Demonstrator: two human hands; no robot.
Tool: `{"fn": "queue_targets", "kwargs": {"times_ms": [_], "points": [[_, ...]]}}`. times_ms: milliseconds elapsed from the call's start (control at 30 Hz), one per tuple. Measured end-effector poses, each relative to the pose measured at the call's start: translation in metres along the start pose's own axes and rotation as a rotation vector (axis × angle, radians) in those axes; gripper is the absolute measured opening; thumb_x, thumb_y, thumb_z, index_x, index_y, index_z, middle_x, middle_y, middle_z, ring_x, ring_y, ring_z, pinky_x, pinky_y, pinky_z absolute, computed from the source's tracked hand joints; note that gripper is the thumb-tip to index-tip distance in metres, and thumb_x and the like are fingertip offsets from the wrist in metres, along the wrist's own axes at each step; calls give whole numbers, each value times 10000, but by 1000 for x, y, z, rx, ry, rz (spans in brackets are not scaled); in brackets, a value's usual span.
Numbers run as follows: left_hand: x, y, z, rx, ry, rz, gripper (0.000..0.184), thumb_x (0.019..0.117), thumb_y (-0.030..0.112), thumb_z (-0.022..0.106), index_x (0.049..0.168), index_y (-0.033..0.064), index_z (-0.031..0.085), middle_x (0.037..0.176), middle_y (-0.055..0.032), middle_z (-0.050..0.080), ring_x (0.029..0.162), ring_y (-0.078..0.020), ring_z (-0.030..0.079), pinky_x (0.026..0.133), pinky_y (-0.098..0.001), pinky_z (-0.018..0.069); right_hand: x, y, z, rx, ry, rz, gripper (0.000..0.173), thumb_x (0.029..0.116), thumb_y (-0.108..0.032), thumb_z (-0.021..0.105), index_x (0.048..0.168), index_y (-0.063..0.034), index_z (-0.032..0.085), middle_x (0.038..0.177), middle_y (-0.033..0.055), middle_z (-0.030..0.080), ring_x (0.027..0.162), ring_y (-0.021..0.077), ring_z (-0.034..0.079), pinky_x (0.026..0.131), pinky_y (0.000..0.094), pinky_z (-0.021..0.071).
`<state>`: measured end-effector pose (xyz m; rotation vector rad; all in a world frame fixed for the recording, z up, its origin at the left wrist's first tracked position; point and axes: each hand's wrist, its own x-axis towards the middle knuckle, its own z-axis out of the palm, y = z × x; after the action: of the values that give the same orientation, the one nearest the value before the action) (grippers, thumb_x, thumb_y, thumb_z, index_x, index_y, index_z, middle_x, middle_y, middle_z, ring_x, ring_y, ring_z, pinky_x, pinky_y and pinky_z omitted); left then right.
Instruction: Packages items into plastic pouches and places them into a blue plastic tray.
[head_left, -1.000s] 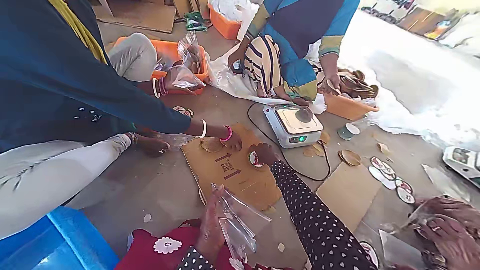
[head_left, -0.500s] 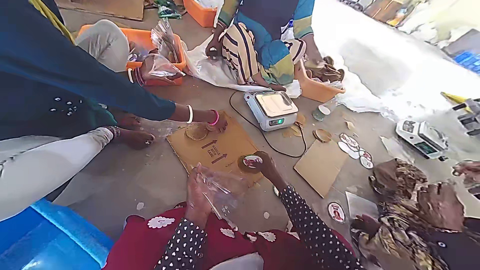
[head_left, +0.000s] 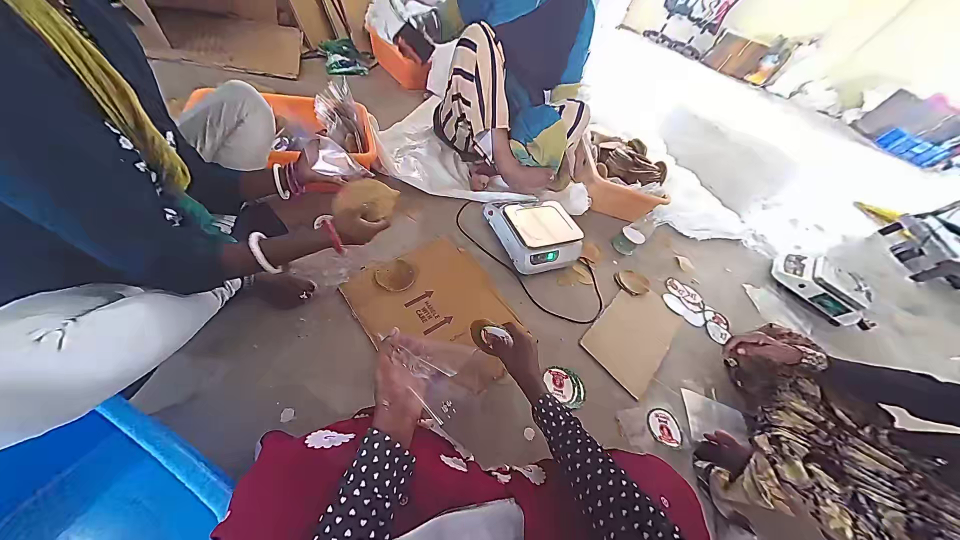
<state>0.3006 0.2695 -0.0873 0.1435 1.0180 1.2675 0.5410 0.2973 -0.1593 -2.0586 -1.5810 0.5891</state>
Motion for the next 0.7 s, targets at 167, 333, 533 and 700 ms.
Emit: {"fn": "queue_targets", "kwargs": {"times_ms": [167, 333, 533, 700], "points": [[3, -1, -1, -5, 16, -15, 377, 1078, 399, 375, 1188, 72, 527, 977, -130, 624, 818, -283, 652, 672, -504, 565, -8, 17, 15, 55, 45, 34, 409, 908, -378, 733, 1171, -66, 708, 1054, 131, 742, 1017, 294, 702, 928, 549, 533], [2, 1, -1, -22, 8, -34, 412, 1077, 413, 363, 1201, 53, 520, 977, -156, 624, 813, -314, 657, 682, -529, 568, -10, 12, 12, 132, 135, 66, 380, 893, -307, 740, 1157, -34, 716, 1065, 169, 735, 1029, 312, 698, 933, 556, 526], [0, 1, -1, -26, -25, -37, 414, 1072, 419, 348, 1165, 56, 526, 987, -151, 624, 848, -313, 650, 705, -526, 563, -12, 28, 22, 175, 61, 143, 501, 852, -281, 776, 1264, -17, 673, 1185, 211, 698, 1138, 346, 659, 997, 576, 499], [-5, 3, 1, -54, 5, -56, 475, 1066, 470, 340, 1301, 81, 483, 1095, -177, 605, 911, -343, 640, 723, -564, 551, -24, 22, 21, 136, 131, 83, 375, 890, -346, 730, 1130, -58, 721, 1020, 143, 737, 974, 298, 703, 877, 562, 540]]}}
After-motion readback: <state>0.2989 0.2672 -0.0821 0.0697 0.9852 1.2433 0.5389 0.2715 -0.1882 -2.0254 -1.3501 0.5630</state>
